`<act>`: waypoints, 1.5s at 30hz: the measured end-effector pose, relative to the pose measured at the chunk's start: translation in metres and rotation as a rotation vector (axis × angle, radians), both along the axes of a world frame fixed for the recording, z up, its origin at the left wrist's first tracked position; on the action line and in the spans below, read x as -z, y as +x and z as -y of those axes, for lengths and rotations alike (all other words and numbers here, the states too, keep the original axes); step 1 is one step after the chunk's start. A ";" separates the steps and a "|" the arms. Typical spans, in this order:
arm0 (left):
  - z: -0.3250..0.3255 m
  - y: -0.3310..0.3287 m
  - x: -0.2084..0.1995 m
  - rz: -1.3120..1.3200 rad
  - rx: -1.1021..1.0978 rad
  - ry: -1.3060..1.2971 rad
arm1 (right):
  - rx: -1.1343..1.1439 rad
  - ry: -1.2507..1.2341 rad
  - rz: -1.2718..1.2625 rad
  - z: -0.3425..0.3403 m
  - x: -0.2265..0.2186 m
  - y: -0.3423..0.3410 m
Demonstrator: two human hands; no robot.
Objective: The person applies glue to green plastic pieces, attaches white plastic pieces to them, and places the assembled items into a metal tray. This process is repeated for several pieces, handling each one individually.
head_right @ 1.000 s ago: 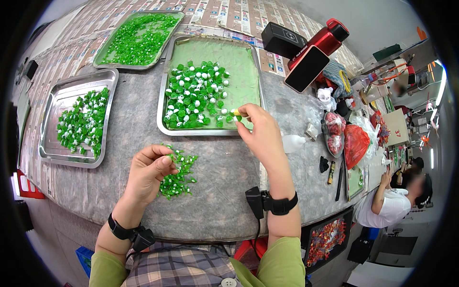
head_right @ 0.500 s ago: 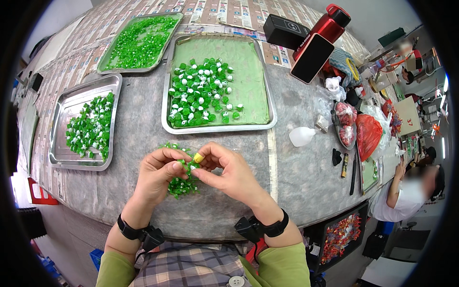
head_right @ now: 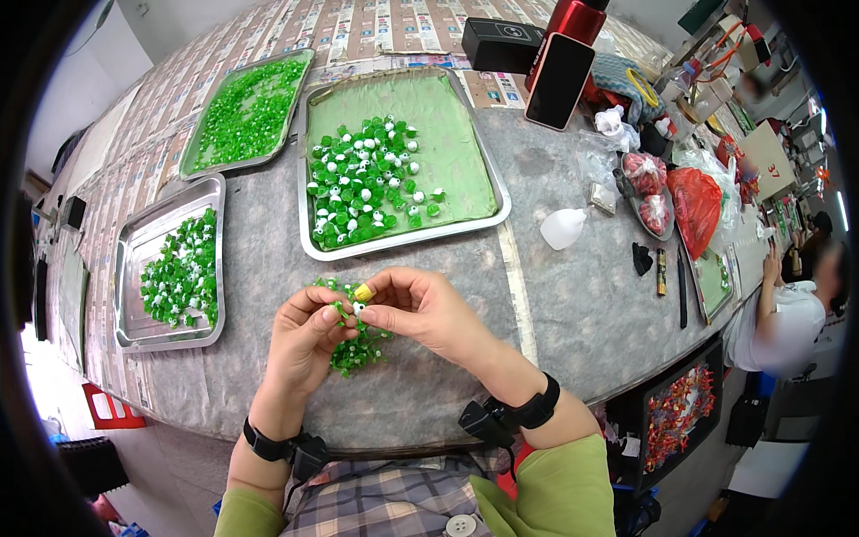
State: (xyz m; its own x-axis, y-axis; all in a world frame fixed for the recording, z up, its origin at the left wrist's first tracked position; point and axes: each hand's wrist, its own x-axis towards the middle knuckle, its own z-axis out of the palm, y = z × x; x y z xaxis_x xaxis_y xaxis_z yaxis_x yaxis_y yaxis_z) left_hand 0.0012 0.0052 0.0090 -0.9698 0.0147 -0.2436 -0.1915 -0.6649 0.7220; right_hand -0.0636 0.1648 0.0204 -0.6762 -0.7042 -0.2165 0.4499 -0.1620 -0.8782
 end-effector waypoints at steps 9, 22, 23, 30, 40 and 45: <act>-0.002 -0.002 0.006 0.020 -0.066 -0.043 | 0.144 0.004 -0.124 0.001 -0.003 0.003; -0.005 0.000 0.006 -0.226 -0.158 -0.525 | 0.085 0.083 -0.126 0.001 -0.005 0.007; -0.005 0.000 0.005 -0.232 -0.159 -0.572 | 0.086 0.083 -0.127 0.001 -0.004 0.007; 0.001 0.001 0.004 -0.357 -0.163 -0.965 | 0.019 0.042 -0.145 0.001 0.004 0.001; 0.000 -0.001 -0.001 -0.461 -0.161 -1.183 | -0.026 0.048 -0.049 0.000 0.010 -0.001; -0.002 -0.002 -0.001 -0.405 -0.174 -1.142 | -0.001 0.039 -0.029 0.000 0.012 -0.003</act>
